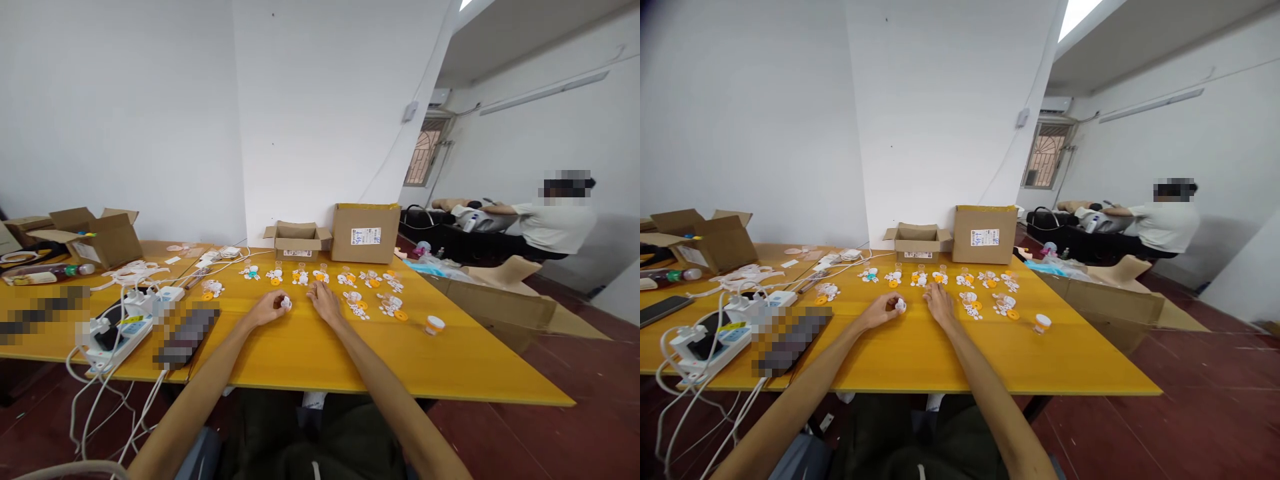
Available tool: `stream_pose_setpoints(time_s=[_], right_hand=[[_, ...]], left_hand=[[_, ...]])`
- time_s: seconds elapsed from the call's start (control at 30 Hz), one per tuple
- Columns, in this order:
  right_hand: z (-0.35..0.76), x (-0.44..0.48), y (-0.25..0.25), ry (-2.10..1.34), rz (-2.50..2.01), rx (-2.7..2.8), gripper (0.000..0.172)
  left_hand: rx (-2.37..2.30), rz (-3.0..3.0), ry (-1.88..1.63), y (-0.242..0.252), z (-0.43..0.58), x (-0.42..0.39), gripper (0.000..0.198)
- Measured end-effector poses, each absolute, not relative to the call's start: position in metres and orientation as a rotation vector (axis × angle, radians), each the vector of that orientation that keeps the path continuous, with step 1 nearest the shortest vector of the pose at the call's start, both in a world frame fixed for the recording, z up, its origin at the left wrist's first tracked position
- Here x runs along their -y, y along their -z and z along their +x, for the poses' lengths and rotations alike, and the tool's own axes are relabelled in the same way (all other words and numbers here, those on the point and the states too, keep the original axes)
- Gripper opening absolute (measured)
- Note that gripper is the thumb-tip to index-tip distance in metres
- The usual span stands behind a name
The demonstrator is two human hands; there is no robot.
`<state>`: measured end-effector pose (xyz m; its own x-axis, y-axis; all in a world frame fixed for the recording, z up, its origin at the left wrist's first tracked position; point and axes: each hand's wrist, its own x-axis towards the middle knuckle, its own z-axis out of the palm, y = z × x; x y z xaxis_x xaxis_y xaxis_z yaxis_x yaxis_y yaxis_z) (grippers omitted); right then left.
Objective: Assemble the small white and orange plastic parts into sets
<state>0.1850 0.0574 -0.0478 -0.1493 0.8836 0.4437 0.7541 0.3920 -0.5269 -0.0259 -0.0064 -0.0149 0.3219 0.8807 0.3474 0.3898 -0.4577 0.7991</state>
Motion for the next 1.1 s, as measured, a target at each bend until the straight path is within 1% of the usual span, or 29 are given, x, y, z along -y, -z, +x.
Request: stream_pose_setpoints(time_s=[0.27,0.53,0.67,0.73,0.8,0.9,1.03,1.1], right_hand=[[0.185,-0.055,0.045,-0.330,-1.495,1.892,0.027],[0.176,-0.036,0.027,-0.157,-1.678,1.892,0.033],[0.175,-0.028,0.023,-0.113,-1.597,1.799,0.036],[0.176,-0.025,0.023,-0.134,-1.477,1.763,0.031],[0.175,-0.023,0.024,-0.242,-1.327,1.759,0.023],[0.168,-0.022,0.028,-0.562,-1.082,1.780,0.016],[0.156,-0.022,0.037,-1.089,-0.827,1.741,0.025],[0.152,-0.023,0.039,-1.280,-0.765,1.671,0.033]], left_hand=[[-1.112,2.026,-1.046,0.011,-0.025,0.009,0.014],[-1.180,2.058,-1.025,0.011,-0.026,0.010,0.017],[-1.142,2.003,-1.041,0.010,-0.026,0.010,0.017],[-1.120,1.958,-1.053,0.010,-0.025,0.009,0.019],[-1.107,1.920,-1.073,0.010,-0.025,0.009,0.022],[-1.094,1.889,-1.107,0.010,-0.025,0.008,0.026],[-1.050,1.850,-1.152,0.010,-0.023,0.008,0.032],[-1.007,1.829,-1.167,0.009,-0.021,0.008,0.034]])
